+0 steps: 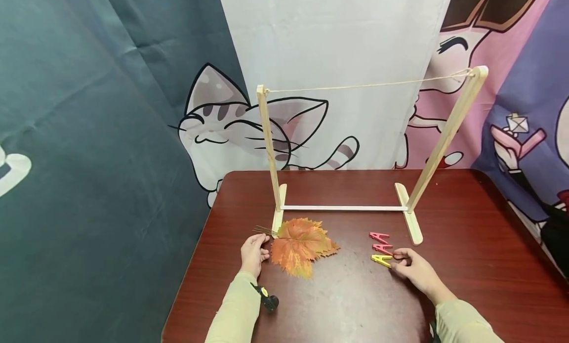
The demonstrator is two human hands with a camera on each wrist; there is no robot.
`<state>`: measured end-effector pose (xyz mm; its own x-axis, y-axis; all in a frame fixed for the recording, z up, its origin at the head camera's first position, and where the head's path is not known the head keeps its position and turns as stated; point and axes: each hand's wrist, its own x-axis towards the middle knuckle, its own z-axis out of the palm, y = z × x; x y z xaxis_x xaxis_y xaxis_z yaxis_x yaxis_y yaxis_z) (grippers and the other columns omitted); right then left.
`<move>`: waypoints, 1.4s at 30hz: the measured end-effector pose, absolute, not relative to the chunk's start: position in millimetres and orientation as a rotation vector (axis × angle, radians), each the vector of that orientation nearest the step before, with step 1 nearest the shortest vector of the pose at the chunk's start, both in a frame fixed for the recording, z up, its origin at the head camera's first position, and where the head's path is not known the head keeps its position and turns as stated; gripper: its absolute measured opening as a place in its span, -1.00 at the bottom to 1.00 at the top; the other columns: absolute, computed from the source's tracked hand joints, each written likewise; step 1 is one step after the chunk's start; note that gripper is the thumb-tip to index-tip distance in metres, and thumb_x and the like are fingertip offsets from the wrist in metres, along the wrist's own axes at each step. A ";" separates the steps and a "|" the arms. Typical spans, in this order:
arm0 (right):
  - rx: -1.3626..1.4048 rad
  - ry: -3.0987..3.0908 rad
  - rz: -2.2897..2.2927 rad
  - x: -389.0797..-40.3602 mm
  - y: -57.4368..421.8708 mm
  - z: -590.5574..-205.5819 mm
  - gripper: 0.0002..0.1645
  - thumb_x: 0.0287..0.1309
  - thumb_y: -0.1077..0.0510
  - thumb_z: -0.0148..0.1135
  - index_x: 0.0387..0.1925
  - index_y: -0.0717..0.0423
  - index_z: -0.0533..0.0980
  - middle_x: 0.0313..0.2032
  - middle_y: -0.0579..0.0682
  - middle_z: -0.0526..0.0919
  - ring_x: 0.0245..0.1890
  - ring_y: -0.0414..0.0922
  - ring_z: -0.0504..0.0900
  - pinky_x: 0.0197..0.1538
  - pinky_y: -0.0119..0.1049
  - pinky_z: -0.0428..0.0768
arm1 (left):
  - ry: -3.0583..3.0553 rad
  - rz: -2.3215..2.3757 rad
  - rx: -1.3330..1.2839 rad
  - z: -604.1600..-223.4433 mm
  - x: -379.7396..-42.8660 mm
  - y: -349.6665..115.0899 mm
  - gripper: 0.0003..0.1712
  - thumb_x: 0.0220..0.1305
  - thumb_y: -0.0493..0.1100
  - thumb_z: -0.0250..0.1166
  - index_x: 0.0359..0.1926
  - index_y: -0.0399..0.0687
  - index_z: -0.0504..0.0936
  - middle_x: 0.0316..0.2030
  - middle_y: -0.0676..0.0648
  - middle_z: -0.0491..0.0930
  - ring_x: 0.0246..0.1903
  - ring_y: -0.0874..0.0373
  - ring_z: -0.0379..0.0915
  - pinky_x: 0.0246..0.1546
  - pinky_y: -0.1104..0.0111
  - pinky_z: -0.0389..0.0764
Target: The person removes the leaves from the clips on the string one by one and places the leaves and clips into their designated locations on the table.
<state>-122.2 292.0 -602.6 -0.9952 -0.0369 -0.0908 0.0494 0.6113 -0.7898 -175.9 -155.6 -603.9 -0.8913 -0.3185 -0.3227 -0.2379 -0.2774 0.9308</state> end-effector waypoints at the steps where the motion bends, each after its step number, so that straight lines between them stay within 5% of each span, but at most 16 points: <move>1: 0.002 2.717 -1.364 -123.0 292.5 -601.7 -0.45 0.03 0.10 0.36 -0.02 0.35 0.43 -0.15 0.16 0.58 -0.36 -0.30 0.49 -0.32 -0.43 0.45 | -1.869 -2.353 0.715 -603.2 -175.6 -157.0 -0.75 0.25 -0.18 0.25 -0.15 -0.28 0.48 -0.20 -0.22 0.65 -0.80 0.28 0.32 -0.77 0.48 0.45; 13: -0.092 2.794 -1.370 -147.7 318.3 -562.4 -0.46 0.09 0.16 0.30 0.01 0.44 0.39 -0.12 0.35 0.57 -0.35 -0.37 0.49 -0.33 -0.45 0.48 | -1.948 -2.279 0.604 -574.2 -192.0 -163.1 -0.70 0.22 -0.09 0.28 -0.15 -0.22 0.52 -0.24 -0.11 0.68 -0.85 0.32 0.22 -0.84 0.52 0.33; 42: -0.161 3.030 -1.233 -183.9 367.2 -480.7 -0.48 0.19 0.06 0.23 0.05 0.36 0.41 -0.07 0.35 0.54 -0.36 -0.65 0.29 -0.38 -0.55 0.39 | -2.116 -2.128 0.426 -513.3 -229.6 -169.0 -0.67 0.18 -0.06 0.29 -0.08 -0.13 0.55 -0.17 -0.10 0.66 -0.80 0.25 0.28 -0.76 0.46 0.43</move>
